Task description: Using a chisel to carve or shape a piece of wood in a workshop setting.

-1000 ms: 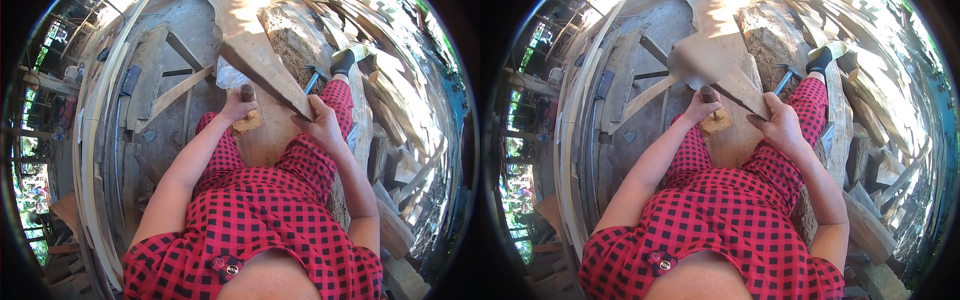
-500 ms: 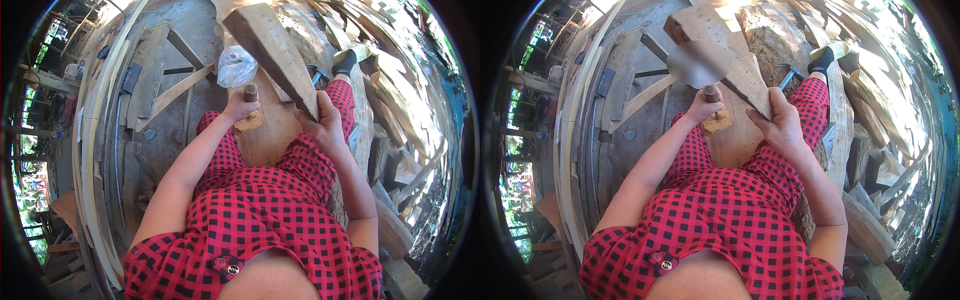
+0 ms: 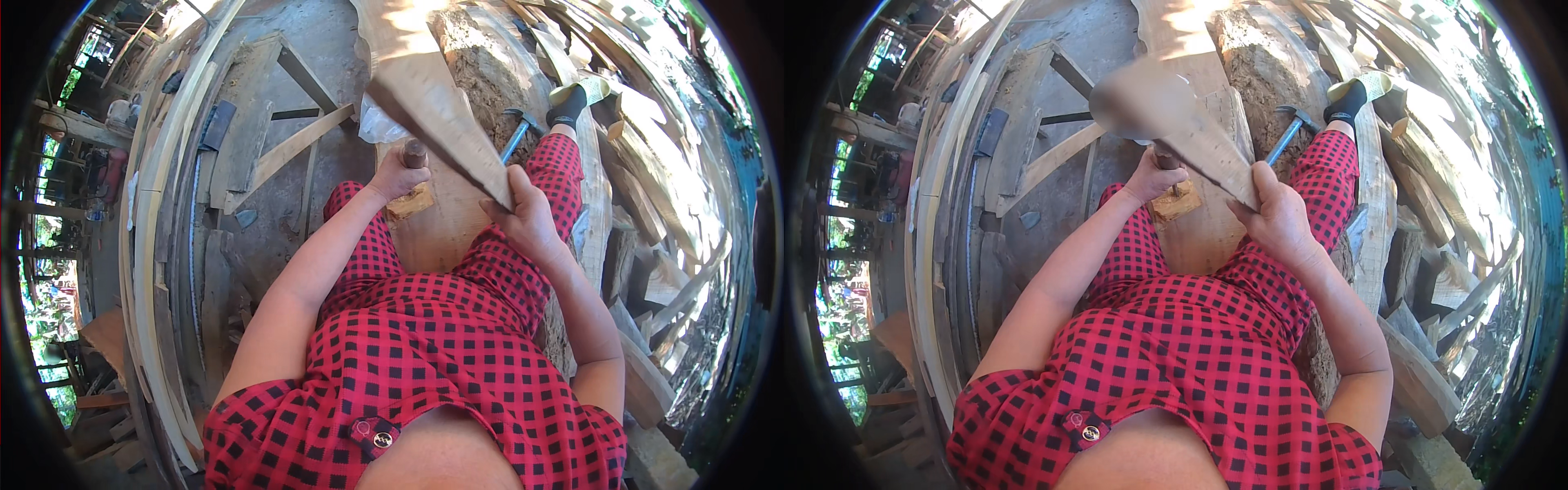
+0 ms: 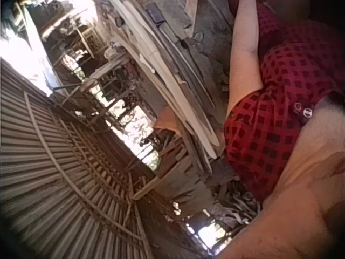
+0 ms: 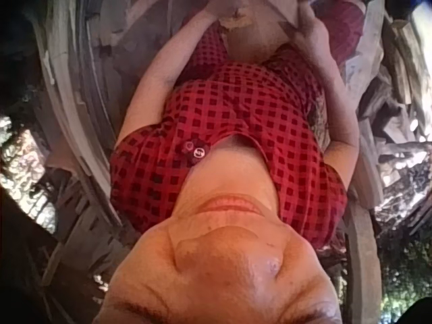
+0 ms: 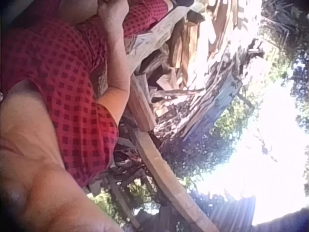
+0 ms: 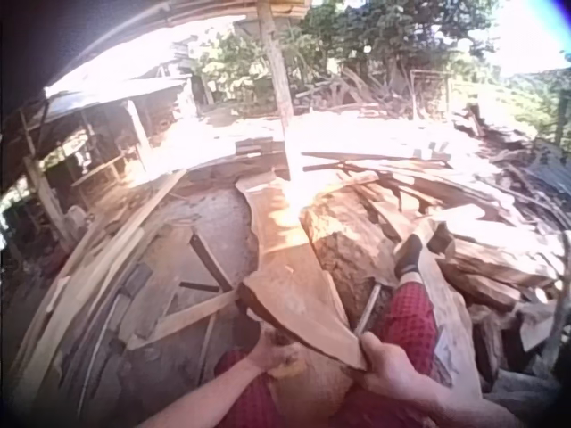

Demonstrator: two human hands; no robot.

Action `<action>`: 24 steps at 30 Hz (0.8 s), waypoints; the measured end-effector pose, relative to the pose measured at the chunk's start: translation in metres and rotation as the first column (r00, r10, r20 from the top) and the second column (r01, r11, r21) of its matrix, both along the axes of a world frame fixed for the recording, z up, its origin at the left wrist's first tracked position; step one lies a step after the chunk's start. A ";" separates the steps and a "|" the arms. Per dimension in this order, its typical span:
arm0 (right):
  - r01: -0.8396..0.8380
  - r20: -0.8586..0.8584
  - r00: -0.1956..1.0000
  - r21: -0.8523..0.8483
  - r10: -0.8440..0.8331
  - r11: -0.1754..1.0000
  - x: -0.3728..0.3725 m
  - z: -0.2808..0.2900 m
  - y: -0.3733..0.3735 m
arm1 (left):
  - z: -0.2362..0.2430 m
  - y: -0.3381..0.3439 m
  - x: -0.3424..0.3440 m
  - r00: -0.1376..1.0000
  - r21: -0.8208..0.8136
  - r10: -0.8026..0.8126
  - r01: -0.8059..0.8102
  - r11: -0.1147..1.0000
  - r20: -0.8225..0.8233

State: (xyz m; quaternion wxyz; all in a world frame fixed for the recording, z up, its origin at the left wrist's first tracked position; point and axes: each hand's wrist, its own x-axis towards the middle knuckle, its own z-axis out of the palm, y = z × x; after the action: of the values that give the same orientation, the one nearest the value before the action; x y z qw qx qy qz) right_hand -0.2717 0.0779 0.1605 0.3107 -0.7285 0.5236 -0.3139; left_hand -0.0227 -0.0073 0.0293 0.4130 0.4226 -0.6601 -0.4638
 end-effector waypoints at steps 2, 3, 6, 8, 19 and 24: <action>-0.065 -0.141 0.988 0.019 0.067 0.998 -0.007 -0.003 -0.002 | -0.013 -0.005 0.011 0.906 -0.548 0.133 0.121 0.828 0.401; -0.119 -0.277 0.952 0.053 0.129 0.991 -0.008 -0.002 -0.003 | -0.010 -0.004 0.010 0.906 -0.546 0.132 0.122 0.829 0.402; -0.035 -0.035 0.999 -0.016 0.035 0.999 -0.001 0.013 0.000 | 0.013 0.005 0.000 1.000 -0.058 0.007 -0.007 0.998 -0.006; 0.004 0.082 0.997 0.013 -0.005 1.000 0.004 0.009 0.003 | 0.021 0.006 -0.002 1.000 0.043 -0.016 0.017 0.999 -0.021; 0.020 0.187 0.979 0.310 -0.082 0.950 0.015 -0.044 -0.001 | 0.006 0.007 0.027 0.997 0.102 0.068 -0.065 0.993 -0.027; 0.016 0.409 0.773 0.751 -0.484 0.660 0.034 -0.107 0.013 | 0.020 0.024 0.026 0.920 0.261 0.327 -0.269 0.927 -0.216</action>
State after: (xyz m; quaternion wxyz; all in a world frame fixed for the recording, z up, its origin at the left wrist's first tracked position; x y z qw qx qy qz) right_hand -0.2376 0.0910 0.0538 0.6613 -0.3343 0.5827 -0.3338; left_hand 0.0029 0.0166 0.0490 0.5098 0.4997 -0.4716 -0.5177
